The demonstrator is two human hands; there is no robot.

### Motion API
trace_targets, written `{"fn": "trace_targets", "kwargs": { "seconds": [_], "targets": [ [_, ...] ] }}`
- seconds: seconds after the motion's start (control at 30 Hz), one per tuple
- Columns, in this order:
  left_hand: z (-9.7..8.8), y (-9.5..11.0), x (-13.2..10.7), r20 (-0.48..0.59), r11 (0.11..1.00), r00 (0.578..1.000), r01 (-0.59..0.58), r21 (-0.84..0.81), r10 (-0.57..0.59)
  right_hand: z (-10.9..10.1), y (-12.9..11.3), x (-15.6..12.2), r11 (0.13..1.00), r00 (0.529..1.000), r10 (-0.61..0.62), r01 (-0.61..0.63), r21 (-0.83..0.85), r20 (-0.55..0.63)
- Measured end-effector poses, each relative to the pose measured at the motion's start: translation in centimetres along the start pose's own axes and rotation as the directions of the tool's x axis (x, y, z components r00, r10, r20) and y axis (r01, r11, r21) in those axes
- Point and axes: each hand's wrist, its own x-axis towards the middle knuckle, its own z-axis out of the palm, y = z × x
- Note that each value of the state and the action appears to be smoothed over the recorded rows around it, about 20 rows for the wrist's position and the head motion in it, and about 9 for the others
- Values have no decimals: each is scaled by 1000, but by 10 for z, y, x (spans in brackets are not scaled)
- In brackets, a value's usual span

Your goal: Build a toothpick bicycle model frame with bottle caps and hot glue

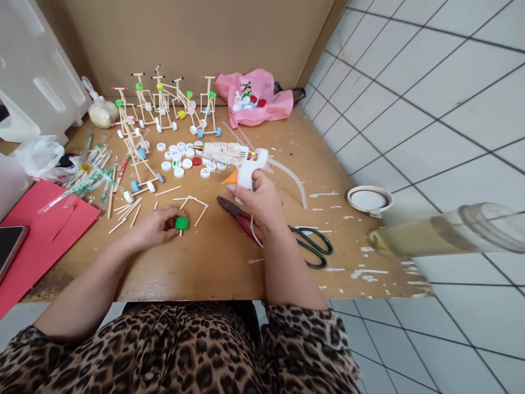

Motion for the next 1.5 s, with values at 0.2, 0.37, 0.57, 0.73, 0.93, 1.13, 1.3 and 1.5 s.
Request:
{"fn": "trace_targets", "kwargs": {
  "seconds": [0.2, 0.37, 0.57, 0.73, 0.93, 1.13, 1.3, 1.5],
  "targets": [
    [-2, 0, 0, 6, 999, 1000, -11, -43, 12, 2, 4, 0, 998, 993, -66, 68, -20, 97],
    [-2, -1, -1, 12, 997, 1000, -13, -79, 14, -3, 13, -3, 1000, 995, -20, 19, 11, 93],
    [-2, 2, -1, 42, 995, 999, 30, -96, -26, -8, 15, -6, 990, 995, -26, 39, -135, 96],
    [-4, 4, 0, 61, 994, 998, 35, -105, -29, -11, 14, -7, 905, 986, -87, 138, -403, 142],
    [-3, 2, -1, 50, 996, 999, 24, -84, -20, -11, 11, -10, 957, 982, -31, 82, -277, 184],
    [-2, 2, 0, 52, 994, 999, 13, -107, -7, -8, 8, -11, 978, 978, -2, 44, -203, 207],
    [-2, 3, -1, 50, 993, 999, -5, -117, 11, -21, 0, -7, 956, 995, -95, 101, -275, 36],
    [-2, 2, -3, 17, 998, 999, -28, -54, 29, -40, 1, 0, 947, 986, -104, 58, -317, -130]
  ]
}}
